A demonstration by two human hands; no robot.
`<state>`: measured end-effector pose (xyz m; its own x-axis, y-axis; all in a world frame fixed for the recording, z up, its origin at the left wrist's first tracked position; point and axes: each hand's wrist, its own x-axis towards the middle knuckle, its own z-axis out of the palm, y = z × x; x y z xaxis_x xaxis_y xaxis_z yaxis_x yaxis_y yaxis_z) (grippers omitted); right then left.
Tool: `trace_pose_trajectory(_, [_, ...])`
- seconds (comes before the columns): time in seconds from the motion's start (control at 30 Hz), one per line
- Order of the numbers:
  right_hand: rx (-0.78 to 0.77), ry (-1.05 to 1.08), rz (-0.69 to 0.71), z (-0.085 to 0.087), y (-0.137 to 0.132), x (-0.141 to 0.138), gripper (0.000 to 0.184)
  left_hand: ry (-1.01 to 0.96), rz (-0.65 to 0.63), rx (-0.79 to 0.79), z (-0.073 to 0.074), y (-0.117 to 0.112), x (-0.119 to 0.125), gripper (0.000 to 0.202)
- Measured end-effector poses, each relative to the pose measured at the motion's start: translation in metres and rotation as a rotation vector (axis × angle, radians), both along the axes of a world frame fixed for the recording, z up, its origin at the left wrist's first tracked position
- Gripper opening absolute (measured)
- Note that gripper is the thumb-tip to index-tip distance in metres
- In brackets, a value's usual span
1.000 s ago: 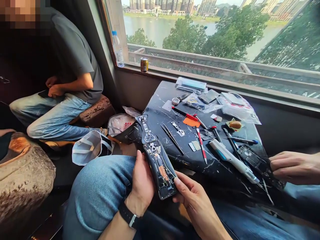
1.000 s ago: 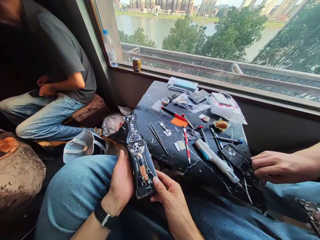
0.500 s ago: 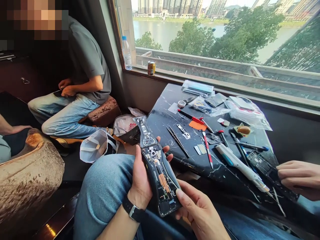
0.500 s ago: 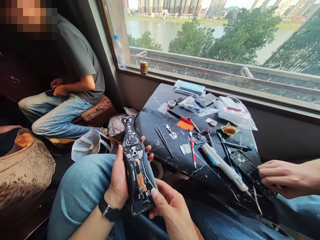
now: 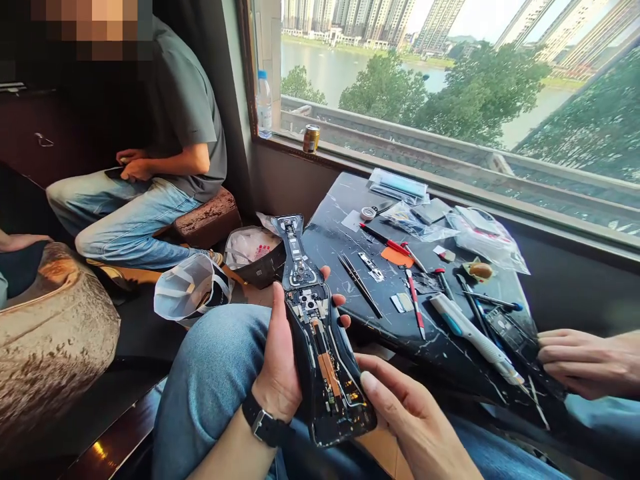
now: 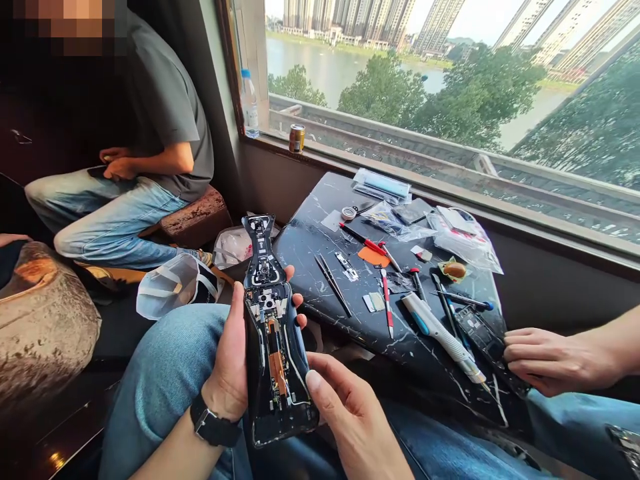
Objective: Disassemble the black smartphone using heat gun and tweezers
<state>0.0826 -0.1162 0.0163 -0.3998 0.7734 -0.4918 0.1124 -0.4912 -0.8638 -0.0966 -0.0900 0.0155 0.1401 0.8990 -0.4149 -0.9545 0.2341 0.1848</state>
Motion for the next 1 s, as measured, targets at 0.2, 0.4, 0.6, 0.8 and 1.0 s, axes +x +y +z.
trace_pose_trajectory(0.2, [0.313,-0.300,0.018,0.028,0.027,0.017,0.052,-0.122,-0.060,0.047,0.004,-0.007,-0.007,0.068])
trace_pose_trajectory(0.4, [0.815,-0.494,0.424,0.075,0.054,-0.004,0.025,-0.189,-0.067,0.117,0.002,-0.010,-0.014,0.065])
trace_pose_trajectory(0.6, [1.304,-0.591,0.655,0.090,0.068,-0.039,0.028,-0.283,-0.098,0.161,0.003,-0.009,-0.012,0.068])
trace_pose_trajectory(0.8, [1.463,-0.650,0.798,0.086,0.077,-0.043,0.028,-0.193,-0.088,0.095,0.007,-0.007,-0.012,0.071])
trace_pose_trajectory(1.0, [1.398,-0.532,0.643,0.084,0.090,-0.039,0.027,-0.153,-0.085,0.091,0.017,-0.005,-0.018,0.072])
